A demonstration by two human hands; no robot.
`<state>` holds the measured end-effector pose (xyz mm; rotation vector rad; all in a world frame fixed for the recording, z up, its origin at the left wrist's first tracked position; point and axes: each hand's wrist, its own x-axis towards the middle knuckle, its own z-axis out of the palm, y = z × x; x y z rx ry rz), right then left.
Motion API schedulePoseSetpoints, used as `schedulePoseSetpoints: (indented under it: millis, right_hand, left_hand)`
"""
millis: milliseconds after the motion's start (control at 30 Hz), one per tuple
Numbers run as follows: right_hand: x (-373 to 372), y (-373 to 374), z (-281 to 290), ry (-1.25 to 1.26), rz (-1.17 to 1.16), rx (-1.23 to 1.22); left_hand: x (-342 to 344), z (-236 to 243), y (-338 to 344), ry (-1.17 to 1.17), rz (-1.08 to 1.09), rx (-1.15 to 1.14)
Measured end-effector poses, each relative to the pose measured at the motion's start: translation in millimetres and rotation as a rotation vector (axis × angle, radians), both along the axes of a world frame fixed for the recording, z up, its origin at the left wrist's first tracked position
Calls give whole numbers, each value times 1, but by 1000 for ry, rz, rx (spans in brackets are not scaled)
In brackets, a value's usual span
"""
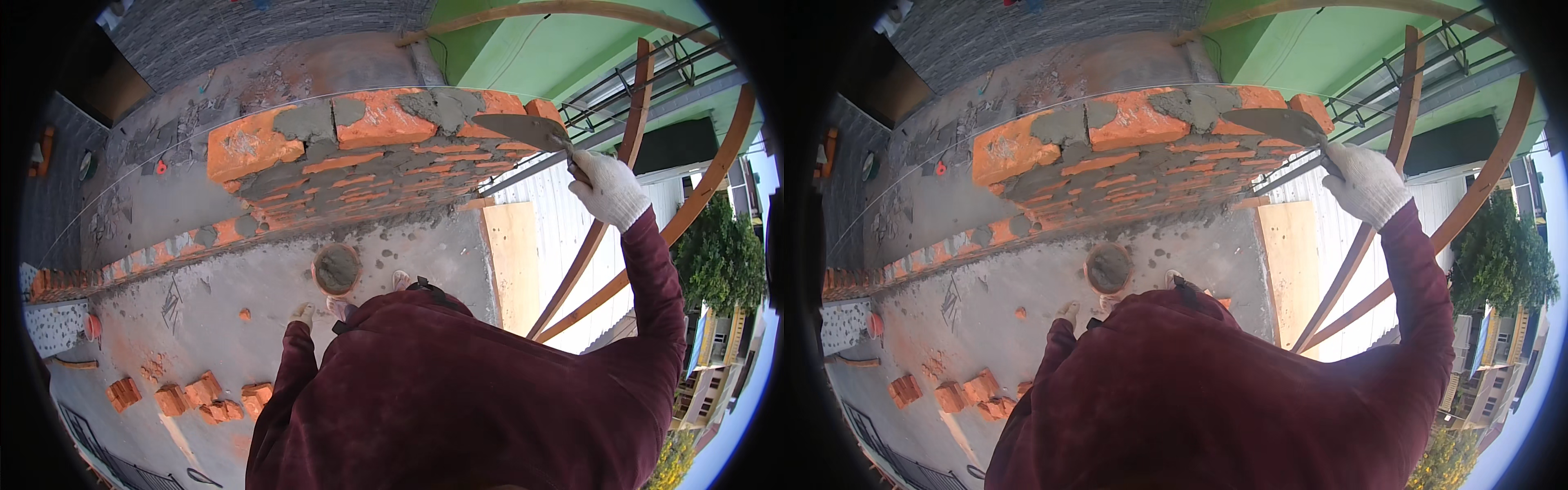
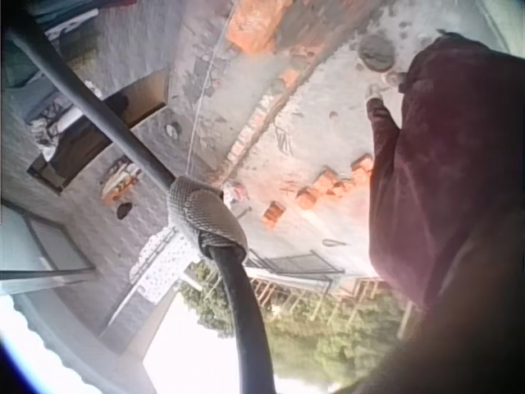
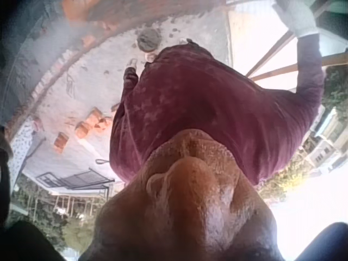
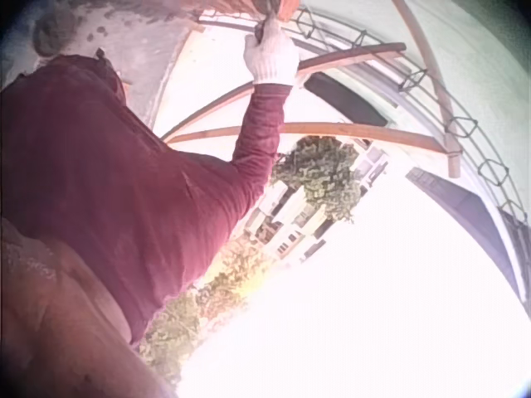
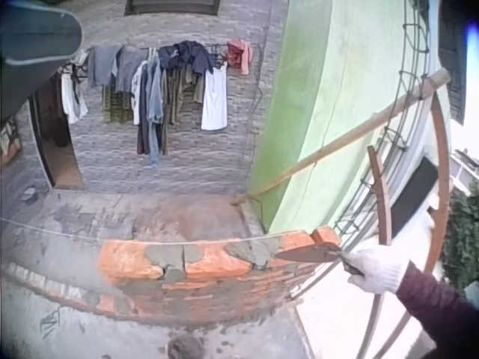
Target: The person is laying bricks on a wall using a trowel to apply mortar. They pick up bricks, apply mortar, and place them on the wall, adjusting their position as needed.
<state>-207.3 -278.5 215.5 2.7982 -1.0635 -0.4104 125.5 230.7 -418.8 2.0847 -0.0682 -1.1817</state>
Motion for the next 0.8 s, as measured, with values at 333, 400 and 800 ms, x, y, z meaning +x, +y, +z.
schedulePoseSetpoints:
  millis: [333,400,800]
  right_hand:
    - [118,-51,45,8,302,-552]
    - [168,-99,8,301,278,-484]
    - [338,-27,-24,530,345,-119]
  left_hand:
    - [-21,-6,32,107,-18,137]
    - [-26,-6,18,88,-22,88]
    - [-36,-2,44,117,138,55]
